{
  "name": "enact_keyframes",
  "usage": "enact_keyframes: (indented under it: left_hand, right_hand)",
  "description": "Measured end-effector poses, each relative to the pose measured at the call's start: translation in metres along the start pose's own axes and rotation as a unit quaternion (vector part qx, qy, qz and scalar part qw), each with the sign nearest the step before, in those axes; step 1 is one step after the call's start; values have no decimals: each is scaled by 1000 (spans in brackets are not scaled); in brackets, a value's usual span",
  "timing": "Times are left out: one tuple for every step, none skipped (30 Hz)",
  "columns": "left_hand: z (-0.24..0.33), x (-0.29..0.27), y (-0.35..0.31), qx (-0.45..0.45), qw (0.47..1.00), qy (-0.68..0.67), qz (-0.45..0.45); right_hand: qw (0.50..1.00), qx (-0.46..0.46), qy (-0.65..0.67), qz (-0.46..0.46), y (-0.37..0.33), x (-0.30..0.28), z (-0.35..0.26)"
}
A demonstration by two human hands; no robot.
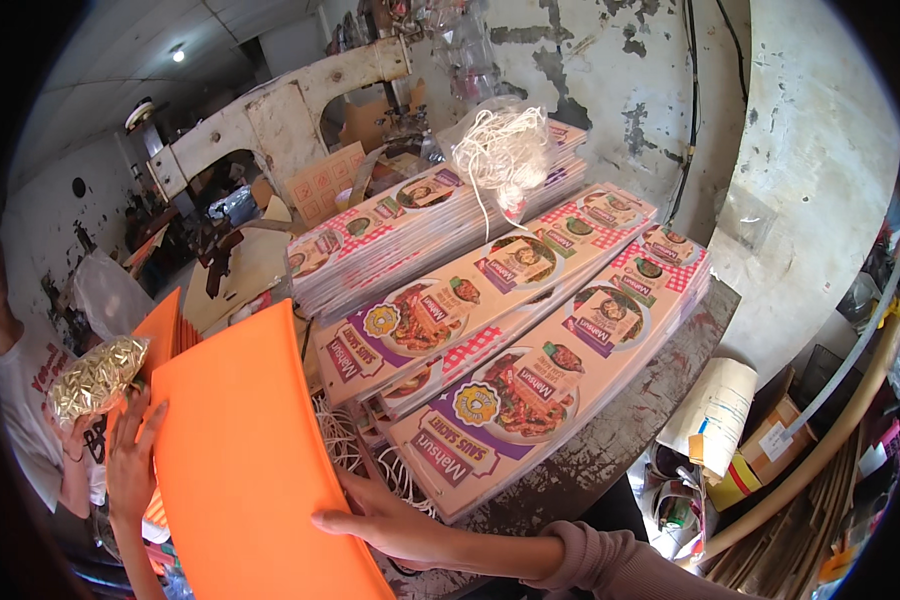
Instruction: The person prepares materials and assembles plastic folders, using string and a hand-held tool to secure the parts together.
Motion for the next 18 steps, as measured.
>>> enact_keyframes:
  left_hand:
    - [-2, 1, 3, 0, 1000, -1, -6]
    - [-5, 2, 4, 0, 1000, 1, -12]
    - [-5, 3, 6, 1, 1000, 2, -15]
    - [-5, 5, 9, 5, 1000, 1, -17]
    - [-5, 6, 10, 13, 1000, 8, -13]
    - [-5, 5, 10, 24, 1000, 17, -8]
    - [-2, 6, 11, 42, 999, 31, 3]
    - [-1, 5, 9, 49, 998, 41, 9]
    - [4, 8, 13, 44, 998, 38, -1]
    - [-8, 27, 13, -91, 990, -61, -92]
    - [-7, 30, 11, -98, 989, -61, -93]
    - [1, 15, 13, -58, 998, 13, 14]
    - [11, 7, 9, -19, 989, 90, 117]
    - [-41, 36, -4, -55, 993, -69, 74]
    - [-44, 41, -4, -60, 993, -71, 75]
    - [-48, 44, -6, -82, 990, -85, 74]
    - [-51, 47, -6, -99, 987, -101, 74]
    - [-50, 50, -6, -101, 987, -103, 74]
  right_hand:
    - [1000, -3, -1, 0, -3, -5, -3]
    - [999, 4, -41, -6, -10, -5, -11]
    - [997, 11, -82, -11, -16, -6, -15]
    - [992, -25, -123, 8, -21, -12, -18]
    - [992, -25, -120, 7, -26, -14, -16]
    - [991, -52, -121, 13, -35, -17, -22]
    - [989, -78, -121, 20, -46, -23, -29]
    - [985, 26, -166, 37, -57, -38, -17]
    - [995, -4, -85, 50, -68, -45, -22]
    - [997, -33, -3, 64, -80, -53, -25]
    - [994, -27, 15, 102, -95, -66, -26]
    - [989, -23, 29, 141, -112, -77, -29]
    - [985, -21, 28, 166, -127, -89, -29]
    - [981, -25, 28, 193, -146, -94, -34]
    - [981, -21, 24, 191, -156, -95, -35]
    - [970, -57, 9, 236, -169, -101, -44]
    - [954, -97, -6, 283, -182, -107, -51]
    - [954, -96, -8, 283, -185, -110, -47]
Point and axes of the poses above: each hand's wrist, its own y-axis towards the middle knuckle, its own x-axis out of the palm, z = x × y, the point moved 9 cm from there along y, towards the middle knuckle
